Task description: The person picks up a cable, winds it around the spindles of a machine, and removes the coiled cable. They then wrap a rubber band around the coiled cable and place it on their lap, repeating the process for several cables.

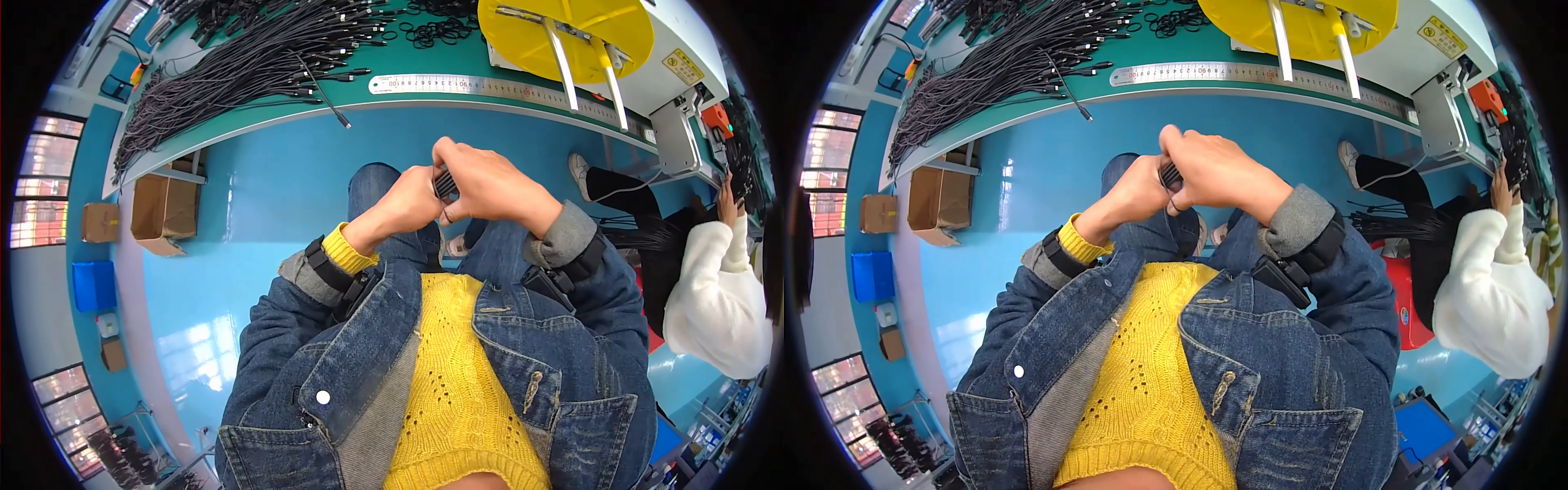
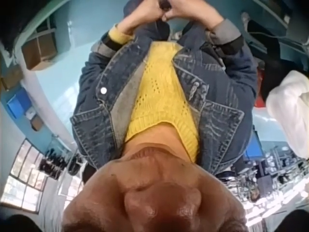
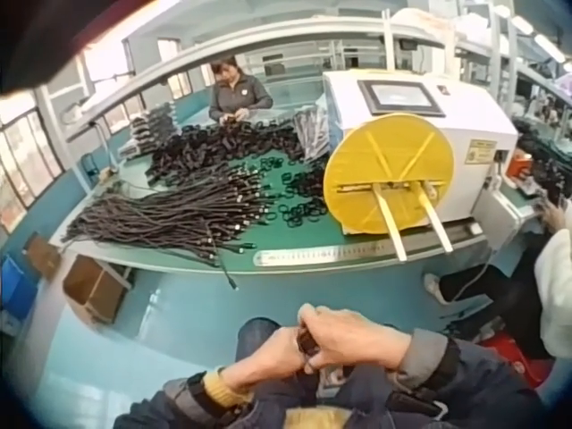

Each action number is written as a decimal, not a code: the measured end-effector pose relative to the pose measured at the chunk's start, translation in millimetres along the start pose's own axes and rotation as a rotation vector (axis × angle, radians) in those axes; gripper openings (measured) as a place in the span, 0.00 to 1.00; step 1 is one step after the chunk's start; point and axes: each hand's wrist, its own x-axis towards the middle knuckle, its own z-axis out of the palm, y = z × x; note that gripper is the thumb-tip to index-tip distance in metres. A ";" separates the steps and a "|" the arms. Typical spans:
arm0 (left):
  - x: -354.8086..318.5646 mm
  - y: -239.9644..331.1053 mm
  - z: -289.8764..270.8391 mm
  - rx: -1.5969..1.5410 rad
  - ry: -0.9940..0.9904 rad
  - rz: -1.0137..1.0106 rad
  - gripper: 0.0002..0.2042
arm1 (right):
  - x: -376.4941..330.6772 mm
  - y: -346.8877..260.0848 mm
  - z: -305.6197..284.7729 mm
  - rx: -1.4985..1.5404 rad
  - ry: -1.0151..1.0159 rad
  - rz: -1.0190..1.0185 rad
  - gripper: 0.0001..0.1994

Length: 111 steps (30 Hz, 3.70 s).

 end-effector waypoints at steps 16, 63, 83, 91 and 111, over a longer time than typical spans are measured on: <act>-5.7 -4.9 5.0 -0.171 -0.047 0.130 0.12 | -1.8 3.9 12.1 0.418 0.360 0.180 0.15; 19.6 -61.3 -332.0 0.955 0.916 0.333 0.11 | -57.9 73.8 89.3 1.061 0.041 0.796 0.09; -70.4 84.9 -144.0 0.926 0.716 1.035 0.13 | -84.3 -18.6 4.6 0.887 0.736 0.154 0.33; -20.4 79.7 -42.0 0.753 0.552 0.886 0.11 | -122.7 10.1 -28.7 0.983 0.595 0.061 0.32; 99.6 217.2 6.7 0.193 0.642 0.813 0.04 | -79.2 91.4 -151.0 -0.324 1.363 0.177 0.05</act>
